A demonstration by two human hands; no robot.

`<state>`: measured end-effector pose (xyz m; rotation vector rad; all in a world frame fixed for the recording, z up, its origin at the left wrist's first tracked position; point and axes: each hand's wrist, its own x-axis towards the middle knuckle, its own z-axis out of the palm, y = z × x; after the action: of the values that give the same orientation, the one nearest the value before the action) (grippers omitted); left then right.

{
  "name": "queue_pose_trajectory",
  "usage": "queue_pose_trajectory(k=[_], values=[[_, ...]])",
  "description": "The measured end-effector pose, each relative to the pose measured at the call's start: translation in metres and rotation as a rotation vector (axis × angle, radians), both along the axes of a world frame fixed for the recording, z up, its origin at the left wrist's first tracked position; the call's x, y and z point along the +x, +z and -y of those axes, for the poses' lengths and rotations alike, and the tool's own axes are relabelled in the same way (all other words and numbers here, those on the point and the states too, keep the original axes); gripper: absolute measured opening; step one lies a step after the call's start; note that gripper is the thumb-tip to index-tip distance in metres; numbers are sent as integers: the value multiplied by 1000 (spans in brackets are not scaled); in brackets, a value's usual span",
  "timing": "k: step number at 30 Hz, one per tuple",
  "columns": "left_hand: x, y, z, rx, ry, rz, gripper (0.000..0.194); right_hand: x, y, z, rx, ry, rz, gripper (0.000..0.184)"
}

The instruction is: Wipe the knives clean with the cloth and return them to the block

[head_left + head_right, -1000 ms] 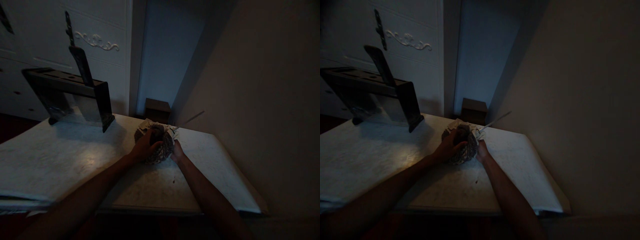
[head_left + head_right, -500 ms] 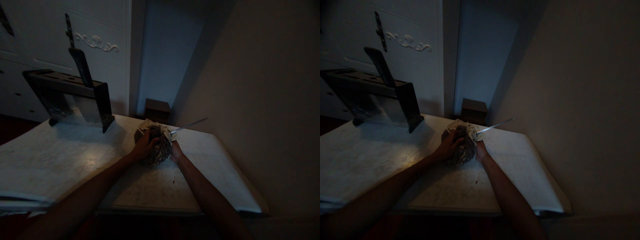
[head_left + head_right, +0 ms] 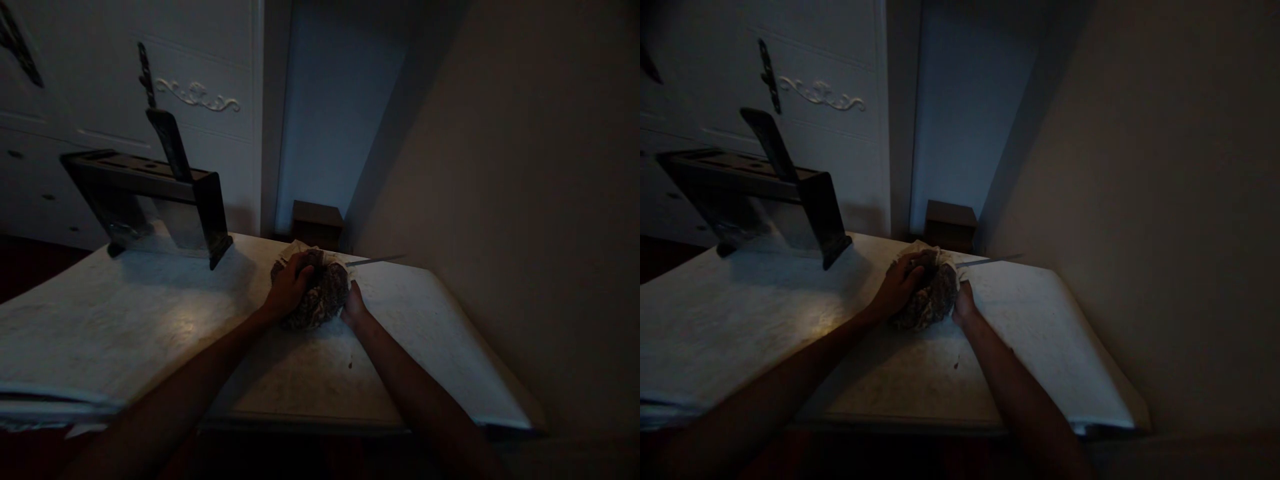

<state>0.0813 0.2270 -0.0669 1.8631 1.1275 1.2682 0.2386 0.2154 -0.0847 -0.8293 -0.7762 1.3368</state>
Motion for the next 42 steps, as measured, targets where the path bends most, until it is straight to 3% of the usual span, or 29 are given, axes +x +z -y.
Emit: queue_pose_trajectory(k=[3,8,16,23,27,33,42], values=[[0,1,0,33,3,-39,40,2,3,0,-27,37,-9,36],[-1,3,0,31,25,-81,42,0,8,1,71,10,-29,33],[-4,10,1,76,39,12,38,0,4,0,126,-50,-49,31],[-4,15,1,67,79,168,30,-2,10,1,165,-62,-56,27],[-6,16,-2,-10,123,324,28,0,9,0,70,-112,-58,39],[-13,19,-12,-139,252,603,23,3,9,2,57,-53,-98,51],[-22,15,-24,-167,344,763,16,11,16,5,-44,112,-174,20]])
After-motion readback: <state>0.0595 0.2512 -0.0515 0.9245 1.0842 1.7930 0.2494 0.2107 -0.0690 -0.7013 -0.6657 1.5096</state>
